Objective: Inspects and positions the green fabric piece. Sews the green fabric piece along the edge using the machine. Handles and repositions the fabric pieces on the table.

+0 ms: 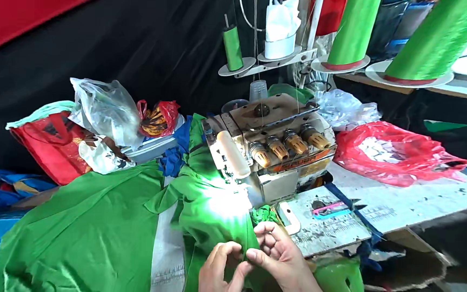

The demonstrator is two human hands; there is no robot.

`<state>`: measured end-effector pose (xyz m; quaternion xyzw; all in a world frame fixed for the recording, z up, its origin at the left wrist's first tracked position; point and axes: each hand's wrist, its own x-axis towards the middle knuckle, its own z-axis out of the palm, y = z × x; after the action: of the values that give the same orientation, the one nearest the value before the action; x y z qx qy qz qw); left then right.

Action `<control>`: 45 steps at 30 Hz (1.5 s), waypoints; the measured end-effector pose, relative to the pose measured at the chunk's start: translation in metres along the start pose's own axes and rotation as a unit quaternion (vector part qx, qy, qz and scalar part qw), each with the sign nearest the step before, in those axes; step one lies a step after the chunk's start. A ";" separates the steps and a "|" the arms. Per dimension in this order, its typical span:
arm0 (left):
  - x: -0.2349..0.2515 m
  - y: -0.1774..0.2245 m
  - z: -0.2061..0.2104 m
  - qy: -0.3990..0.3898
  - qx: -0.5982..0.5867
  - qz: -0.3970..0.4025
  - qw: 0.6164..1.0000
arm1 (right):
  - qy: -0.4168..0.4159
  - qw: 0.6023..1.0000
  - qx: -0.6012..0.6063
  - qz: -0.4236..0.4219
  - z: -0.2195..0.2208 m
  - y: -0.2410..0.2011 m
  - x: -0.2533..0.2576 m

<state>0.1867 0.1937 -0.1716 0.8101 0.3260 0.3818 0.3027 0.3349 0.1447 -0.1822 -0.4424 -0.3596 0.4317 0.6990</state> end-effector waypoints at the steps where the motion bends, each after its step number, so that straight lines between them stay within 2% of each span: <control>1: 0.000 -0.003 -0.001 0.005 -0.028 -0.009 1.000 | 0.000 1.000 -0.002 0.000 -0.002 0.002 0.000; 5: 0.001 -0.005 -0.024 0.016 -0.133 -0.050 0.990 | 0.010 0.999 -0.032 -0.011 -0.010 -0.002 0.001; 8: 0.004 0.004 -0.036 0.018 -0.135 -0.071 0.988 | -0.008 0.999 -0.053 -0.008 -0.011 -0.007 0.001; 13: 0.011 0.026 -0.031 0.014 -0.154 -0.109 0.982 | -0.024 0.997 -0.076 -0.025 -0.011 -0.014 -0.012; 15: 0.011 0.027 -0.026 0.005 -0.148 -0.091 0.985 | -0.025 0.997 -0.077 -0.017 -0.017 -0.015 -0.021; 19: 0.014 0.017 -0.014 -0.009 -0.012 0.041 0.999 | -0.009 0.996 -0.082 -0.023 -0.024 -0.017 -0.040; 21: 0.013 0.017 -0.010 0.011 0.013 0.090 0.996 | 0.002 0.997 -0.075 -0.030 -0.025 -0.020 -0.046; 23: 0.009 0.019 -0.009 0.049 -0.031 0.078 0.995 | 0.003 0.998 -0.064 -0.030 -0.027 -0.020 -0.050; 25: 0.007 0.022 -0.008 0.080 -0.108 0.024 0.991 | 0.002 0.998 -0.055 -0.027 -0.028 -0.018 -0.052; 28: 0.008 0.020 -0.015 0.077 -0.159 0.004 0.984 | 0.015 0.995 -0.086 -0.040 -0.027 -0.016 -0.056; 31: 0.007 0.020 -0.025 0.002 -0.138 0.022 0.990 | 0.014 0.991 -0.114 -0.066 -0.027 -0.018 -0.060; 33: 0.006 0.021 -0.024 -0.015 -0.093 0.034 0.995 | 0.004 0.988 -0.130 -0.082 -0.029 -0.020 -0.061; 38: 0.006 0.021 -0.014 0.056 0.092 0.133 0.985 | -0.022 0.982 -0.142 -0.126 -0.031 -0.018 -0.060; 42: 0.004 0.030 -0.023 0.083 0.147 0.203 0.965 | -0.045 0.974 -0.163 -0.148 -0.032 -0.021 -0.060; 45: -0.002 0.033 -0.025 0.080 0.172 0.209 0.959 | -0.052 0.974 -0.164 -0.149 -0.031 -0.026 -0.060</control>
<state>0.1751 0.1782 -0.1344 0.8670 0.2330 0.4382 0.0457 0.3476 0.0739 -0.1764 -0.4693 -0.5231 0.2805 0.6538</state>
